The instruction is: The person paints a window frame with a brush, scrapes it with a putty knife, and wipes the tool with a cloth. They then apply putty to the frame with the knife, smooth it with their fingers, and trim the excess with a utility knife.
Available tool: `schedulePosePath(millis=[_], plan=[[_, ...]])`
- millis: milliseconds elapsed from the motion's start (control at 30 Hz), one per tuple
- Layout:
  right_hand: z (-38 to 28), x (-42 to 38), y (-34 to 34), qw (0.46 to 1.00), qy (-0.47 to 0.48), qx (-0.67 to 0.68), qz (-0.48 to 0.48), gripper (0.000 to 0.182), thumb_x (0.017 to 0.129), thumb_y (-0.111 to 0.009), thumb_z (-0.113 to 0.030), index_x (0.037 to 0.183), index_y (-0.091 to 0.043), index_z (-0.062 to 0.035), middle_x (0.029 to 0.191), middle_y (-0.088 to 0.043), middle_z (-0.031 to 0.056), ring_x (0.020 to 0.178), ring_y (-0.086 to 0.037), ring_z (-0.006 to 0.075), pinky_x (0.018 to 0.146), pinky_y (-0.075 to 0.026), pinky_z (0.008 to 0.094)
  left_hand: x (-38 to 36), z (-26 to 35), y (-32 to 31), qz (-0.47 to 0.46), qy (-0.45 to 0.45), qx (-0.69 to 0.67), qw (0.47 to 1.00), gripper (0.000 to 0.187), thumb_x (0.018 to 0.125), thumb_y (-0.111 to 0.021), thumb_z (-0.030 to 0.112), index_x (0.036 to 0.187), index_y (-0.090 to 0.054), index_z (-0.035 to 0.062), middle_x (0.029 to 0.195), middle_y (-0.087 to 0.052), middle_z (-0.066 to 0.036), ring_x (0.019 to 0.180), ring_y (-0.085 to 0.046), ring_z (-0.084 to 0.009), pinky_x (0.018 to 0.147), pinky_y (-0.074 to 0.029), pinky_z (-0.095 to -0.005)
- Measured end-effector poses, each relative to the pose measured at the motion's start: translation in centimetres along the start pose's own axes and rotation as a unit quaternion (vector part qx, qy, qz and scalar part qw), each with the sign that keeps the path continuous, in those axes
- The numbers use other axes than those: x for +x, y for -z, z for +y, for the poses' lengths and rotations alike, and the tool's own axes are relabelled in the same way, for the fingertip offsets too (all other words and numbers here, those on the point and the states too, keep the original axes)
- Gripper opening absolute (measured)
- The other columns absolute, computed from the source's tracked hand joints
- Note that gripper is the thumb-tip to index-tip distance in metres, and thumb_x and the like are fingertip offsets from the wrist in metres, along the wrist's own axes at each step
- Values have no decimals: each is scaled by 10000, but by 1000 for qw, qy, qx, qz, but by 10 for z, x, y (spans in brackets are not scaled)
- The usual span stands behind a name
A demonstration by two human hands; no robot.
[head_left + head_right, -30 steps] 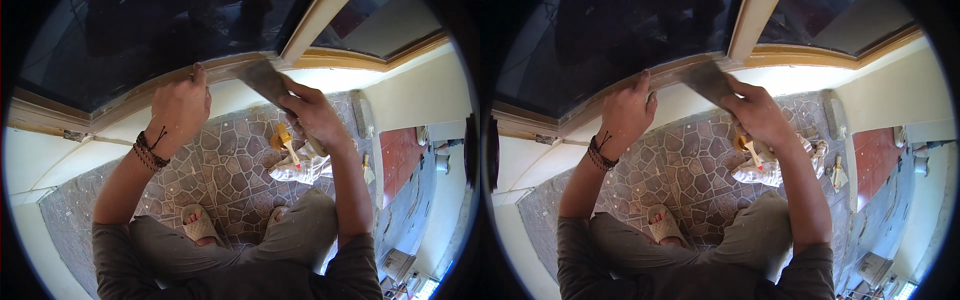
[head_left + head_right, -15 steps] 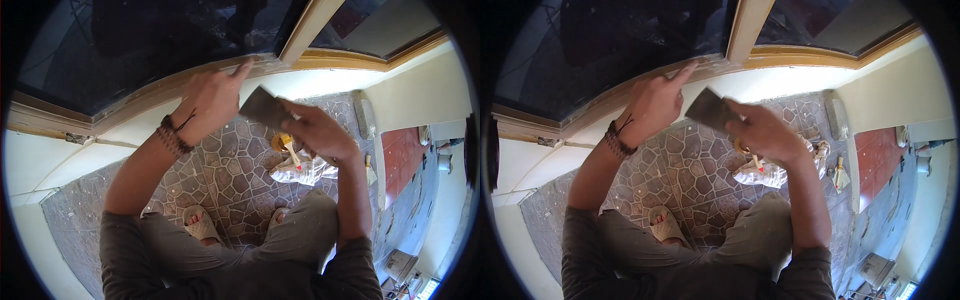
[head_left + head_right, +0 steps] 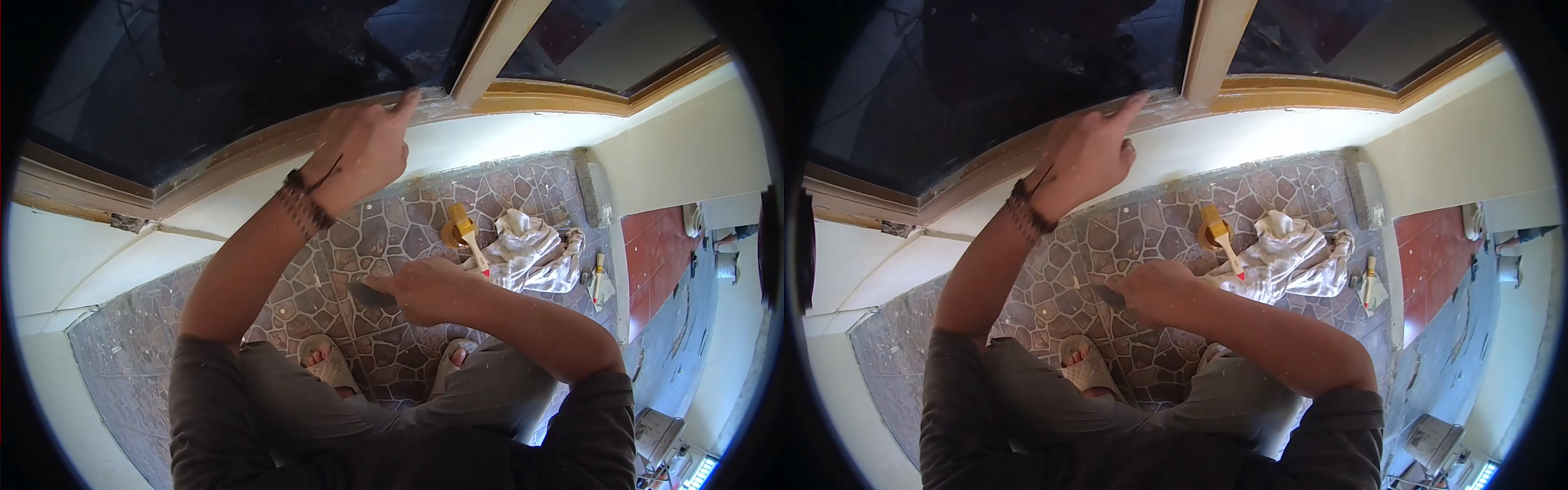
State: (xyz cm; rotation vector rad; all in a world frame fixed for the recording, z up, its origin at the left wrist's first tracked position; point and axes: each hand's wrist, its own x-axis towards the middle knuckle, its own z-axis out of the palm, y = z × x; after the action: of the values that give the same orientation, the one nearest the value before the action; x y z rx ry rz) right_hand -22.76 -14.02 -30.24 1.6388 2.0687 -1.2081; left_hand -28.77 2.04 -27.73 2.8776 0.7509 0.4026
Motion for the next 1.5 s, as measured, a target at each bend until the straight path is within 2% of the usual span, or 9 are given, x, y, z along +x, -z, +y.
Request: schedulePosePath(millis=[267, 467, 567, 733, 967, 1167, 1267, 1467, 1500], plan=[[-10, -7, 2, 999, -1, 23, -38, 675, 789, -538, -51, 1442, -416, -173, 997, -629, 252, 921, -653, 367, 766, -512, 467, 10, 10, -22, -66, 18, -95, 993, 767, 780, -625, 149, 1481, -315, 146, 928, -651, -232, 876, -651, -354, 759, -537, -451], [-16, -16, -1, 997, 30, -6, -69, 691, 775, -558, -46, 1439, -419, -174, 977, -655, 212, 929, -654, 350, 771, -516, 454, -2, 11, -14, -38, 44, 0, 998, 776, 779, -632, 150, 1484, -311, 182, 824, -670, -191, 749, -662, -353, 717, -541, -453], [-17, -15, -5, 998, 30, -9, -59, 691, 769, -564, -45, 1435, -423, -168, 974, -663, 198, 926, -653, 342, 775, -516, 450, -3, 12, -15, -3, 23, -22, 999, 680, 787, -604, 115, 1435, -399, 105, 723, -662, -156, 690, -671, -309, 664, -541, -432], [-17, -20, -7, 998, 47, -1, -37, 681, 757, -563, -40, 1417, -444, -157, 953, -663, 200, 900, -657, 342, 771, -515, 443, -3, 7, -38, -20, -18, 38, 999, 817, 801, -622, 130, 1514, -243, 247, 623, -625, -143, 599, -652, -302, 597, -547, -430], [-1, -38, 4, 999, 22, 14, -19, 697, 735, -553, -37, 1410, -457, -182, 890, -658, 219, 816, -660, 364, 762, -509, 462, -17, -2, -47, 36, -21, 145, 989, 824, 796, -618, 91, 1505, -266, 320, 707, -622, -157, 572, -645, -294, 533, -548, -394], [55, -63, 12, 959, -31, 104, 262, 521, 894, -511, -126, 1411, -446, -145, 966, -685, 204, 909, -687, 323, 863, -517, 435, -36, -11, -41, 57, 8, 186, 981, 791, 814, -624, 131, 1495, -284, 345, 774, -620, -165, 571, -646, -285, 501, -544, -381], [76, -64, 26, 892, -80, 153, 418, 472, 924, -596, -210, 1377, -500, -121, 752, -667, 178, 637, -659, 194, 658, -529, 346, -37, -10, -41, 85, -4, 188, 978, 759, 831, -629, 175, 1495, -293, 326, 739, -621, -141, 557, -642, -280, 495, -541, -380], [117, -55, 41, 824, -80, 40, 559, 402, 890, -657, -164, 1282, -601, -98, 782, -689, 168, 636, -644, 167, 662, -516, 323, -44, -11, -38, 106, -10, 185, 977, 615, 820, -630, 245, 1408, -479, 148, 647, -610, -70, 533, -618, -212, 476, -518, -354], [120, -55, 44, 826, -80, 41, 557, 397, 878, -656, -188, 1270, -611, -139, 767, -681, 175, 659, -657, 250, 680, -524, 372, -45, -13, -40, 119, -13, 177, 977, 593, 835, -627, 247, 1406, -481, 179, 636, -600, -65, 522, -615, -223, 489, -524, -358]])
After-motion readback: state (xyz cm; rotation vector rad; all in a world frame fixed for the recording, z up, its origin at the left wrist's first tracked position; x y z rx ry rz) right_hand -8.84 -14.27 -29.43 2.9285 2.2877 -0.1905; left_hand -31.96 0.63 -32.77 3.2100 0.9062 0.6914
